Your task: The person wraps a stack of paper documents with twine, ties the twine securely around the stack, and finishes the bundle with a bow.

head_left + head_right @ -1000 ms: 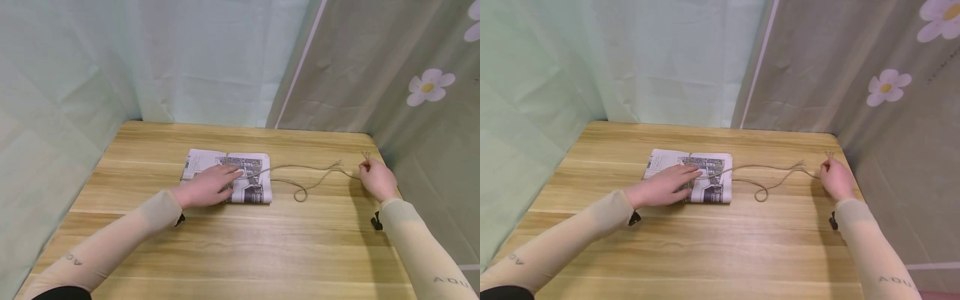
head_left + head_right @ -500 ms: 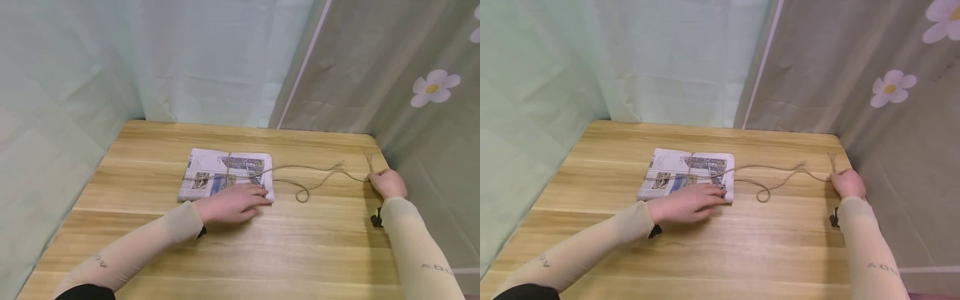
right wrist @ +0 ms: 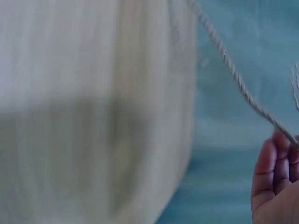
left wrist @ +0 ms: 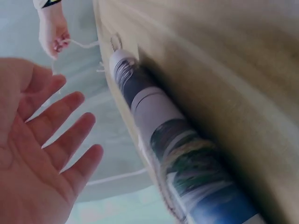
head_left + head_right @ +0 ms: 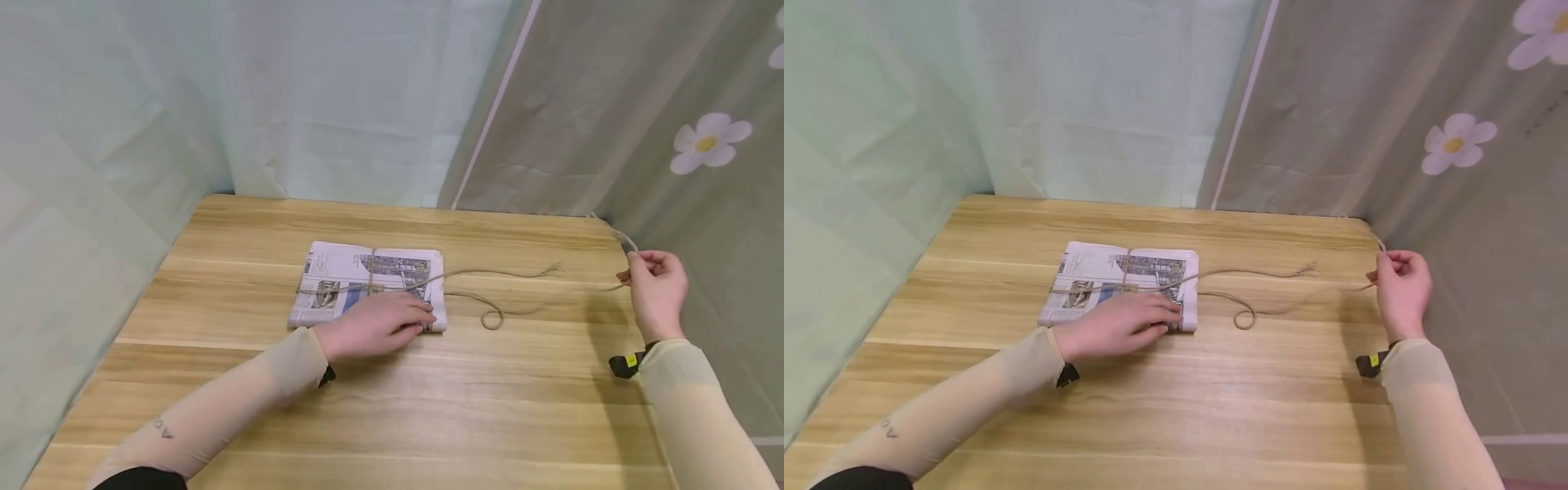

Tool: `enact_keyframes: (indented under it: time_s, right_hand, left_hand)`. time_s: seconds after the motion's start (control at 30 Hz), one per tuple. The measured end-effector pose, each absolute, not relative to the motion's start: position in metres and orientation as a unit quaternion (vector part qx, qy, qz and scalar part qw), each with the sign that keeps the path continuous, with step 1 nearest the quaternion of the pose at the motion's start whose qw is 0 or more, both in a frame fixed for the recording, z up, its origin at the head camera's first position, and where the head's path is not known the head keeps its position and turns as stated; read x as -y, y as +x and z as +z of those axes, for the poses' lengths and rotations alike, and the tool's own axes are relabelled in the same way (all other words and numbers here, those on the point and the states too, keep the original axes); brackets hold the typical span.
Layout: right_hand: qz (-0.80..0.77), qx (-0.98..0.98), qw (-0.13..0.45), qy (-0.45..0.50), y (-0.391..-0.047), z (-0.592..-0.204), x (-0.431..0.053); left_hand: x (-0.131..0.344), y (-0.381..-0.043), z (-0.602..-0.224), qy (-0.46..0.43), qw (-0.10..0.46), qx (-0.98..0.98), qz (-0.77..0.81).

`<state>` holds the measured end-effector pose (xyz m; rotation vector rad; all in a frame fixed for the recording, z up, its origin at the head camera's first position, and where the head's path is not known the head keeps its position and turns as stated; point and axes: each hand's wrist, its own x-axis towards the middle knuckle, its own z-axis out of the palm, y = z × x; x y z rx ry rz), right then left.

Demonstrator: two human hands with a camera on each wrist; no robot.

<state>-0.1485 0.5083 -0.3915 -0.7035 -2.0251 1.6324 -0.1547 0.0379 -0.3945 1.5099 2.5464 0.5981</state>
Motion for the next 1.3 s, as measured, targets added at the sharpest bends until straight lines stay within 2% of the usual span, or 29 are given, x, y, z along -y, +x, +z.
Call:
enact_keyframes:
  time_s: [0.17,0.37,0.53,0.67,0.8,0.97,1.3]
  right_hand:
    - [0.523,0.808,0.221,-0.159,-0.147,-0.370,-0.471]
    - [0.434,0.883,0.180,-0.014,-0.153,-0.358,-0.411]
    - [0.412,0.897,0.130,0.094,-0.161,-0.358,-0.359]
    - [0.417,0.893,0.091,0.142,-0.166,-0.359,-0.330]
    - [0.416,0.892,0.083,0.159,-0.171,-0.360,-0.317]
    - [0.403,0.896,0.082,0.166,-0.175,-0.360,-0.318]
    - [0.447,0.889,0.066,0.072,-0.174,-0.372,-0.353]
  left_hand:
    - [-0.038,-0.168,-0.377,0.427,0.024,-0.868,0.253]
    - [-0.050,-0.190,-0.355,0.332,0.007,-0.879,0.343]
    - [-0.067,-0.202,-0.347,0.313,0.049,-0.873,0.370]
    - [-0.075,-0.204,-0.350,0.305,0.090,-0.870,0.377]
    - [-0.073,-0.205,-0.354,0.300,0.105,-0.869,0.380]
    - [-0.060,-0.211,-0.353,0.298,0.082,-0.883,0.352]
    - [0.004,-0.233,-0.352,0.210,0.059,-0.896,0.385]
